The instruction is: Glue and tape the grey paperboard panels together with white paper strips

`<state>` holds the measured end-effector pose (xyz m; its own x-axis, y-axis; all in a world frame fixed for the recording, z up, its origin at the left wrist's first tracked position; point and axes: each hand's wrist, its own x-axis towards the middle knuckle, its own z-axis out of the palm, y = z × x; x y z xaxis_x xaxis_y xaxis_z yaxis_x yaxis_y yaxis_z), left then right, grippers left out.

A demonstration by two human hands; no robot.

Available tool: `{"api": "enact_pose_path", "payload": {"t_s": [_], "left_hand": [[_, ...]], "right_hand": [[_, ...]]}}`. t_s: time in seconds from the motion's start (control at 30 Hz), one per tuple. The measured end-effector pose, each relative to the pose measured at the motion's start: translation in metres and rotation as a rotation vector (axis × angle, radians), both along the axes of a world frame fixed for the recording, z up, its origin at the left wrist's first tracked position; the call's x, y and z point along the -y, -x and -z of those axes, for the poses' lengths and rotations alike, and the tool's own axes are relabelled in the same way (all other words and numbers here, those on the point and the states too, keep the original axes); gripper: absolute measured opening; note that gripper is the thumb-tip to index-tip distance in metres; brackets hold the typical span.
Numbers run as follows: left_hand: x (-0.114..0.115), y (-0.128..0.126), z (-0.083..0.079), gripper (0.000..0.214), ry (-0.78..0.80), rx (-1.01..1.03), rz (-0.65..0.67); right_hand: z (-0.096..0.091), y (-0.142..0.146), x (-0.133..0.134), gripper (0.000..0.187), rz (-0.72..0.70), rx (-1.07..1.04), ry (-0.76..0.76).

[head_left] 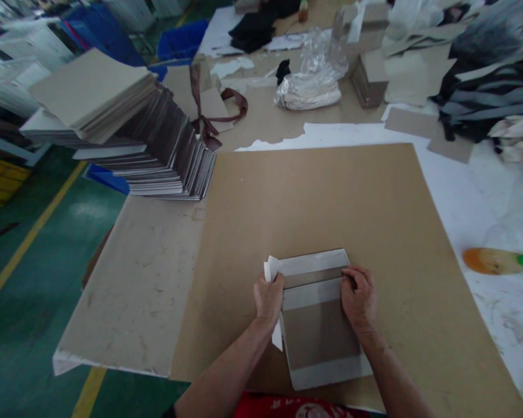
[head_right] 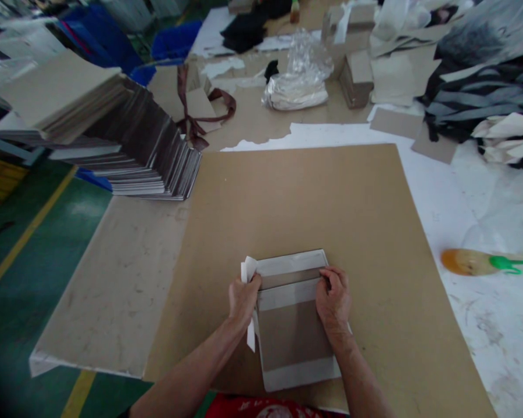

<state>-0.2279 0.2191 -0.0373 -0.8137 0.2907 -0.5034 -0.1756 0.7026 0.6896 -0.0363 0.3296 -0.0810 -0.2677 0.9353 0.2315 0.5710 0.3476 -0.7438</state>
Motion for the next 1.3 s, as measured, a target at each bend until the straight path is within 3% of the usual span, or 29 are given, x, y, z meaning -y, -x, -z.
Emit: {"api": "enact_pose_path", "payload": {"t_s": [0.2,0.37,0.53,0.7,0.87,1.07,1.2,1.3], "left_hand": [[0.01,0.005,0.0,0.026,-0.01,-0.007,-0.083],[0.006,0.015,0.001,0.025,-0.033,-0.013,-0.072],[0.006,0.017,0.004,0.017,-0.021,-0.033,-0.058],[0.009,0.019,0.009,0.017,-0.029,-0.034,-0.055],[0.013,0.023,0.013,0.015,-0.098,0.006,-0.064],[0.023,0.025,0.017,0.016,-0.209,0.111,-0.116],[0.024,0.023,0.018,0.023,-0.272,0.169,-0.178],[0.024,0.022,0.017,0.025,-0.308,0.226,-0.203]], "right_hand": [[0.0,-0.002,-0.002,0.021,0.01,0.007,0.005],[-0.01,0.006,0.002,0.021,-0.021,0.015,-0.053],[-0.024,0.034,0.011,0.024,-0.264,0.073,-0.12],[-0.021,0.056,0.031,0.039,-0.251,0.211,-0.152],[-0.024,0.065,0.058,0.032,-0.594,0.24,-0.165],[-0.021,0.078,0.051,0.035,-0.367,0.229,-0.119],[-0.024,0.101,0.062,0.029,-0.547,0.194,-0.084],[-0.027,0.107,0.065,0.028,-0.544,0.142,-0.075]]}}
